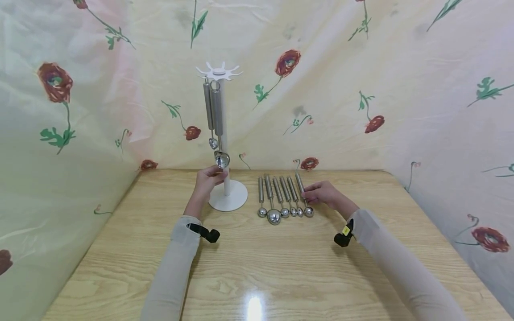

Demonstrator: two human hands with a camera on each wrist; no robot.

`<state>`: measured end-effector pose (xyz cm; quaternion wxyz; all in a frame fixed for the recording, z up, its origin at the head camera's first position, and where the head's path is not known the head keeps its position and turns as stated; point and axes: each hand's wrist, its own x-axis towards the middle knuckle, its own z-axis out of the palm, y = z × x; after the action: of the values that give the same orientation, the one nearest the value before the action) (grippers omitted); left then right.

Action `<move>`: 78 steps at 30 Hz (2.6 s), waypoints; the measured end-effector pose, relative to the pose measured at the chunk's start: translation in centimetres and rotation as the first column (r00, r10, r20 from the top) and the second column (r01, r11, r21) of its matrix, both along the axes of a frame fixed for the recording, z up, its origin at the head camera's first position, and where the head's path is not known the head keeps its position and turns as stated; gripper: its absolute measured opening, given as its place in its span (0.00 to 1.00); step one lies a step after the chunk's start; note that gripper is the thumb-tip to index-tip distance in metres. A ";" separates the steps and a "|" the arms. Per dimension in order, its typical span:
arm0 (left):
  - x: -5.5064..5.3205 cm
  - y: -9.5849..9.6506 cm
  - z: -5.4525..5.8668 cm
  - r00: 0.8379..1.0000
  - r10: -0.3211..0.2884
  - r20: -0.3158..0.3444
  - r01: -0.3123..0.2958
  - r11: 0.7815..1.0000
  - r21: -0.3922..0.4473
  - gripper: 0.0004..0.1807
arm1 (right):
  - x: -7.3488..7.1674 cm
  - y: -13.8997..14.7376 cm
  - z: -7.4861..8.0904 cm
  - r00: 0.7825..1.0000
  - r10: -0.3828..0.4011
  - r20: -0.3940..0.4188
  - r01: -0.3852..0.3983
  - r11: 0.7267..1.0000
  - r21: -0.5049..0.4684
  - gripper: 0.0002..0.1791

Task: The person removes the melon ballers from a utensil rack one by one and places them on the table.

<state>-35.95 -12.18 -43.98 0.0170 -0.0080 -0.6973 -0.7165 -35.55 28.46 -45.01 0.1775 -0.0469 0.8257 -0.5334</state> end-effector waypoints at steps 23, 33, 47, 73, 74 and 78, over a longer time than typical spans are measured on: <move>0.0 -0.1 0.1 1.000 -0.011 0.012 0.011 1.000 0.003 0.19 | 0.2 -1.2 0.5 0.999 -0.044 0.011 0.043 0.997 0.070 0.24; -0.3 -0.2 0.2 1.000 -0.010 0.023 0.009 1.000 0.008 0.20 | 0.3 -1.7 0.8 0.998 -0.061 -0.011 0.062 0.991 0.119 0.23; -1.0 -0.2 0.0 1.000 -0.008 0.012 0.008 1.000 0.009 0.20 | -0.4 -1.7 0.4 0.997 -0.078 -0.013 0.080 0.990 0.119 0.24; -0.9 -0.2 -0.1 1.000 -0.010 0.027 0.009 1.000 0.013 0.20 | 0.0 -1.6 0.2 0.996 -0.078 -0.032 0.080 0.995 0.062 0.28; -0.9 -0.2 -0.2 0.999 -0.011 0.030 0.010 1.000 0.013 0.20 | 0.0 -1.6 0.2 0.997 -0.073 -0.034 0.075 0.995 0.063 0.28; -0.9 -0.1 -0.1 0.999 -0.015 0.032 0.015 1.000 0.009 0.21 | 0.1 -1.5 0.2 0.997 -0.066 -0.043 0.068 0.996 0.058 0.28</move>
<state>-36.85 -12.32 -44.12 0.0005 -0.0018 -0.6942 -0.7198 -35.50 26.94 -44.80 0.1440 -0.0248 0.8458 -0.5131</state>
